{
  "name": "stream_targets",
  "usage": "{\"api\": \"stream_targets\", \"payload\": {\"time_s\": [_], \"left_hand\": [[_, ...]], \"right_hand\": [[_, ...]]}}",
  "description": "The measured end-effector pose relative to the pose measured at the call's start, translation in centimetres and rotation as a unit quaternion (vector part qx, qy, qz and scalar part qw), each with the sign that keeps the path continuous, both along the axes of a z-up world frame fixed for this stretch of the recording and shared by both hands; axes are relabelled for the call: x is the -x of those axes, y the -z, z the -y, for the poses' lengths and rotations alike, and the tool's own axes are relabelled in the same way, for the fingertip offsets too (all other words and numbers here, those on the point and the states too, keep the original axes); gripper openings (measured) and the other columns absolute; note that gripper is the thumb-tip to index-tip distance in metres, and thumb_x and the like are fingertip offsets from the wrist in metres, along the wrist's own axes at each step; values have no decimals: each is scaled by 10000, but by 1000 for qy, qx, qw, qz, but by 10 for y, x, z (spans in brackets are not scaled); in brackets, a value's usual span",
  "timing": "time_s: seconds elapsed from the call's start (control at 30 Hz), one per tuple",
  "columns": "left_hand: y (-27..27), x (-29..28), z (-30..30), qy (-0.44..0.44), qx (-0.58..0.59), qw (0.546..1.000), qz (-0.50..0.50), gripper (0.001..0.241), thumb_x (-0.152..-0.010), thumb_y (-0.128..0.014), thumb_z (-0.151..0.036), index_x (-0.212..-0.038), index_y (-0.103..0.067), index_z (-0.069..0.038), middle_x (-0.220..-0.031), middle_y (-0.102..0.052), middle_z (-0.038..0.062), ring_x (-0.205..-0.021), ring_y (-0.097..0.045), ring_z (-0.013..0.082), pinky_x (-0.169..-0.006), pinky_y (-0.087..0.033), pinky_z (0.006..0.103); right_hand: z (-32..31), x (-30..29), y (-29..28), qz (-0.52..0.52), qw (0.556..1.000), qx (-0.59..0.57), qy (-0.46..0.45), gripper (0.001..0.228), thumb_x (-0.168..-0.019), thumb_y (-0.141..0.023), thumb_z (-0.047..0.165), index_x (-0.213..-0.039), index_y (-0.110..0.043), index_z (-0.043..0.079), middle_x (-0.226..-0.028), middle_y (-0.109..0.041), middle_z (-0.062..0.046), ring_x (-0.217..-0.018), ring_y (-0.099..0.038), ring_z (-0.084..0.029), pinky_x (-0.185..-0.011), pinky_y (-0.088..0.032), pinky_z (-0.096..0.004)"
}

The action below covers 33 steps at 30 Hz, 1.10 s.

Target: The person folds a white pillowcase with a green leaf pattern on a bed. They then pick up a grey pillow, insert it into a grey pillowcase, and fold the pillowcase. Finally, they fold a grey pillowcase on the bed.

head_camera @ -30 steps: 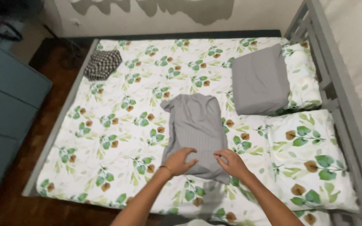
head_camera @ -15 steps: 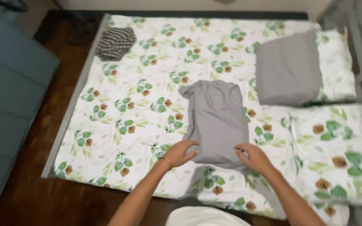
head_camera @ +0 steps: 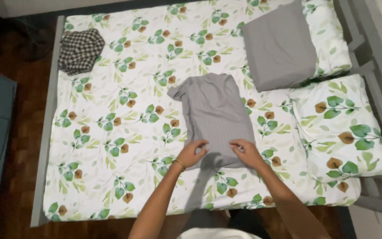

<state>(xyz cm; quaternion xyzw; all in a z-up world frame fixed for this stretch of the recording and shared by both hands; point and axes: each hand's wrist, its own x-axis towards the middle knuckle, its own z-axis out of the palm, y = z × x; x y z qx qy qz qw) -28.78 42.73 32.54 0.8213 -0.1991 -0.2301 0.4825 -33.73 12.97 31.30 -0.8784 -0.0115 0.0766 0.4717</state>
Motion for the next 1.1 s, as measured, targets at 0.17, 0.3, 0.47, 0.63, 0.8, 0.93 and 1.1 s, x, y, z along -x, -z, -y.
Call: {"api": "stream_targets", "payload": {"time_s": [0.17,0.3,0.47,0.63,0.8,0.93,1.1], "left_hand": [[112,3,15,-20,-28,995,-91,394,-985,-625,-366,-1299,-662,-130,-1172,-713,218,-1140,-668,408,-1016,-519,516],[204,11,27,-95,-27,983,-157,395,-958,-638,-424,-1259,-690,-173,-1176,-732,184,-1163,-665,398,-1043,-522,464],[339,17,38,-155,-101,956,-227,530,-868,-687,-572,-1309,-611,-288,-1228,-714,105,-1201,-655,332,-1062,-513,464],[361,43,57,-221,-152,908,-322,890,-807,-755,-616,-1523,-425,-203,-1513,-525,203,-1408,-507,340,-1176,-433,437],[360,65,85,-350,96,872,-329,1390,-657,-956,-312,-1584,23,23,-1623,-237,275,-1446,-417,368,-1156,-444,415],[335,54,70,-417,41,822,-385,1222,-689,-910,-420,-1582,-194,10,-1606,-354,229,-1430,-469,334,-1175,-403,399],[318,47,45,-366,-18,853,-371,1136,-654,-986,-733,-1513,-463,-205,-1504,-517,209,-1379,-518,367,-1114,-491,501]], "right_hand": [[34,5,106,-54,998,-36,26,308,-929,-682,224,-1191,-771,87,-1099,-768,-196,-1037,-727,-392,-862,-586,-470],[71,9,188,-181,982,-31,46,411,-908,-695,322,-1251,-754,105,-1184,-773,-161,-1131,-718,-340,-979,-561,-450],[139,6,314,-229,964,134,31,566,-871,-667,524,-1355,-663,231,-1314,-705,-138,-1266,-637,-327,-1082,-509,-439],[137,3,301,-327,923,151,134,994,-756,-710,805,-1540,-514,226,-1483,-587,-168,-1436,-503,-301,-1190,-403,-419],[102,8,224,-374,834,-286,288,889,-853,-711,198,-1601,-239,110,-1578,-443,-222,-1387,-491,-375,-1112,-406,-481],[99,5,233,-347,871,-227,264,842,-812,-756,277,-1507,-382,-16,-1400,-574,-248,-1252,-588,-349,-1074,-458,-420],[111,-4,196,-352,908,-33,225,1048,-678,-900,695,-1505,-561,148,-1432,-620,-242,-1357,-555,-414,-1146,-419,-523]]}}
